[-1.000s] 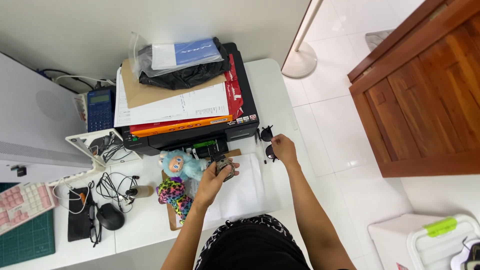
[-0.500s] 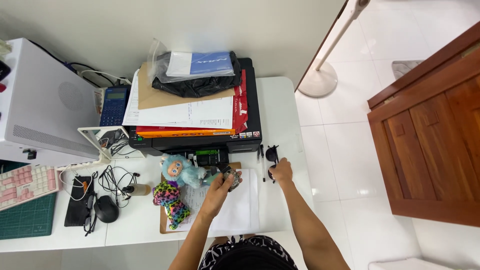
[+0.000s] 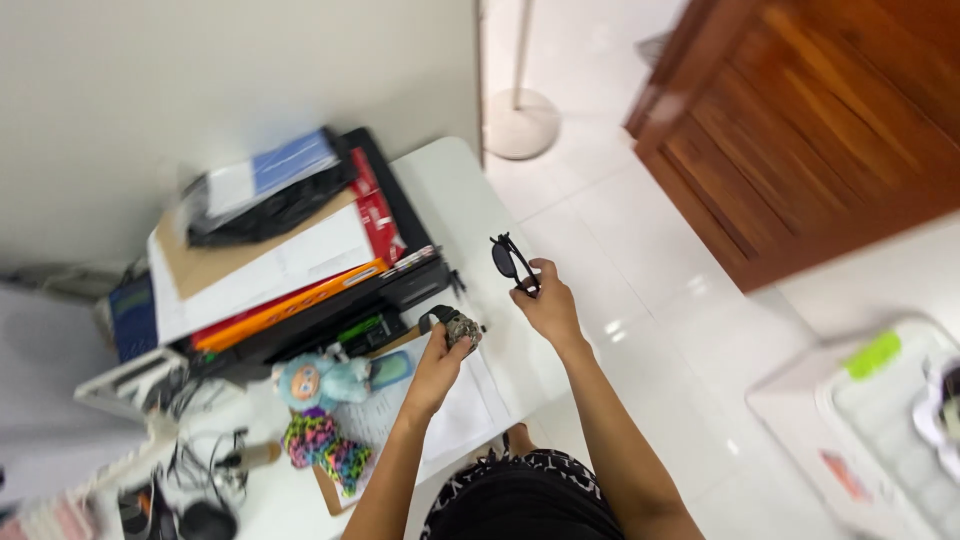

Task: Organizing various objects on a desk, including papers, stationery, and small personal items.

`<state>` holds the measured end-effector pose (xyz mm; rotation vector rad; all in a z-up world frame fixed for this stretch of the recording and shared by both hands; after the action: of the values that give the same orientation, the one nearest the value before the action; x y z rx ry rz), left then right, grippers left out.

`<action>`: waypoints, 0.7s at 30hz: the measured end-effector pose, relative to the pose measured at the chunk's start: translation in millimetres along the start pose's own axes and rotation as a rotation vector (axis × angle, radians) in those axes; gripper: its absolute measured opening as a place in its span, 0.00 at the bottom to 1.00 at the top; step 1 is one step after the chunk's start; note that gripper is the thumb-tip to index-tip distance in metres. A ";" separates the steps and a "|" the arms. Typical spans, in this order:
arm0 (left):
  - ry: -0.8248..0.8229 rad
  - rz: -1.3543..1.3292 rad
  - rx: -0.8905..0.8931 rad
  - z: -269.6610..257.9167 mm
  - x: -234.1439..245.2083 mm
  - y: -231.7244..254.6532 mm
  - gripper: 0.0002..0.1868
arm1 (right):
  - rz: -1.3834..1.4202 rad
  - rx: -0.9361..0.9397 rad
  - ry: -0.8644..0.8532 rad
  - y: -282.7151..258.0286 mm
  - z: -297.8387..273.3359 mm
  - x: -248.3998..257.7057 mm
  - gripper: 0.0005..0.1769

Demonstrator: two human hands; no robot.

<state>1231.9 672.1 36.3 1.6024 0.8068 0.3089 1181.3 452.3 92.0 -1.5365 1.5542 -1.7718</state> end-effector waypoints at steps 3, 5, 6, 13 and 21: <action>-0.208 -0.009 0.052 3.1 -42.5 7.5 0.22 | 0.174 -0.098 0.168 8.5 -52.6 39.0 0.33; -0.344 0.052 0.064 0.0 -82.2 15.2 0.22 | 0.270 -0.130 0.276 19.1 -98.5 67.1 0.32; -0.420 0.090 0.054 -3.1 -104.8 18.3 0.21 | 0.345 -0.129 0.327 24.2 -121.5 80.4 0.32; -0.656 0.207 0.044 -30.6 -261.9 -3.2 0.29 | 0.513 -0.272 0.667 69.5 -302.4 171.3 0.31; -1.082 0.310 0.101 -121.6 -455.3 -64.7 0.28 | 0.654 -0.282 1.083 157.6 -509.8 244.4 0.28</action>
<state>808.7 468.2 111.5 1.6769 -0.2611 -0.3862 599.1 459.1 166.7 0.0906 2.4365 -2.0634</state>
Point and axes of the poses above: each hand's wrist, its own z-axis towards the middle knuckle, its own x-axis out of the back of the hand, y = z × x, the point moved 9 cm from there along z, towards the middle knuckle, and after that the axes turned 10 degrees about -y, right-handed, at the moved point
